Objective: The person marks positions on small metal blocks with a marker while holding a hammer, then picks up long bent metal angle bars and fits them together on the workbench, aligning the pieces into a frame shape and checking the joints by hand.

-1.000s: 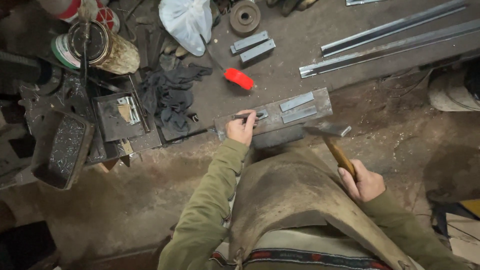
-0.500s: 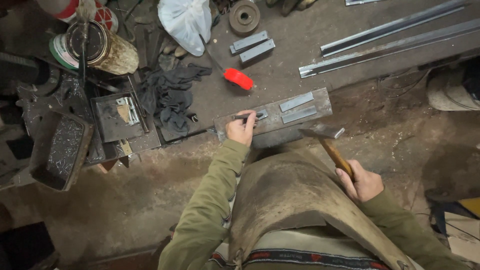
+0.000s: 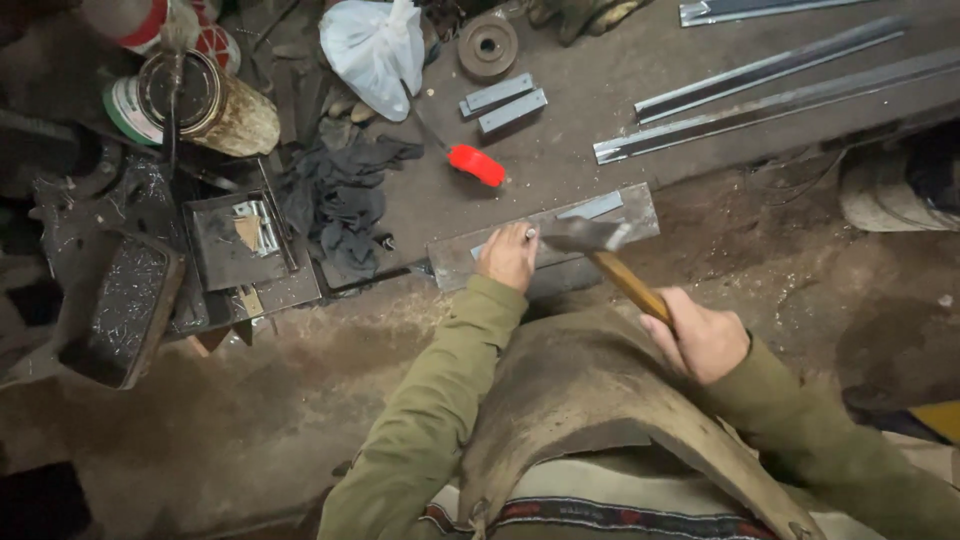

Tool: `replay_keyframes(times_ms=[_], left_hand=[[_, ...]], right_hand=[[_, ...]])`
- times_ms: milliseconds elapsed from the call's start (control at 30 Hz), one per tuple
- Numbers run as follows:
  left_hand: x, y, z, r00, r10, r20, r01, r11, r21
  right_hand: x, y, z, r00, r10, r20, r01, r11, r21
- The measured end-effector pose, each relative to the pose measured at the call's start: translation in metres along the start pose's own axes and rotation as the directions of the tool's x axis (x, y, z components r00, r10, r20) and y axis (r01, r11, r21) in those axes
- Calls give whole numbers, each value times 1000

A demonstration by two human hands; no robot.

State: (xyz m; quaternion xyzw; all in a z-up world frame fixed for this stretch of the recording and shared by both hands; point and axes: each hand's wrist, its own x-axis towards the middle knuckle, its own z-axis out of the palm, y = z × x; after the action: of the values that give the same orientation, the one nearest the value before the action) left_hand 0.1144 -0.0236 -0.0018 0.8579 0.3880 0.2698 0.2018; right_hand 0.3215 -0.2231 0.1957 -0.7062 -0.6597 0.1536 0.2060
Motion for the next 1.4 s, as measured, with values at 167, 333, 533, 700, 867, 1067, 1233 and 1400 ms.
replay_keyframes(times_ms=[167, 333, 533, 700, 867, 1067, 1233, 1400], left_hand=[[-1, 7, -5, 999, -16, 29, 18, 997, -70], [-4, 0, 9, 999, 32, -32, -33, 999, -30], [-12, -4, 10, 998, -52, 46, 55, 996, -67], [-19, -12, 8, 966, -178, -186, 128, 959, -253], [6, 13, -73, 988, -69, -141, 28, 962, -273], [35, 32, -21, 975, 137, 176, -103, 976, -192], [48, 28, -6, 924, 246, 294, -221, 968, -115], [47, 33, -25, 951, 201, 236, -154, 967, -203]], right_hand=[[27, -9, -7, 990, -8, 144, 32, 986, -166], [53, -62, -68, 978, -205, -23, 204, 977, -60], [22, 8, 11, 988, -50, 143, 51, 999, -3], [9, -9, -26, 952, 300, 62, -306, 933, 189], [-42, 36, -12, 845, 533, 42, -511, 781, 358], [-64, 36, 4, 747, 663, 55, -570, 595, 566], [-77, 33, 4, 699, 712, 71, -631, 567, 530], [-98, 48, 12, 747, 664, 17, -621, 689, 373]])
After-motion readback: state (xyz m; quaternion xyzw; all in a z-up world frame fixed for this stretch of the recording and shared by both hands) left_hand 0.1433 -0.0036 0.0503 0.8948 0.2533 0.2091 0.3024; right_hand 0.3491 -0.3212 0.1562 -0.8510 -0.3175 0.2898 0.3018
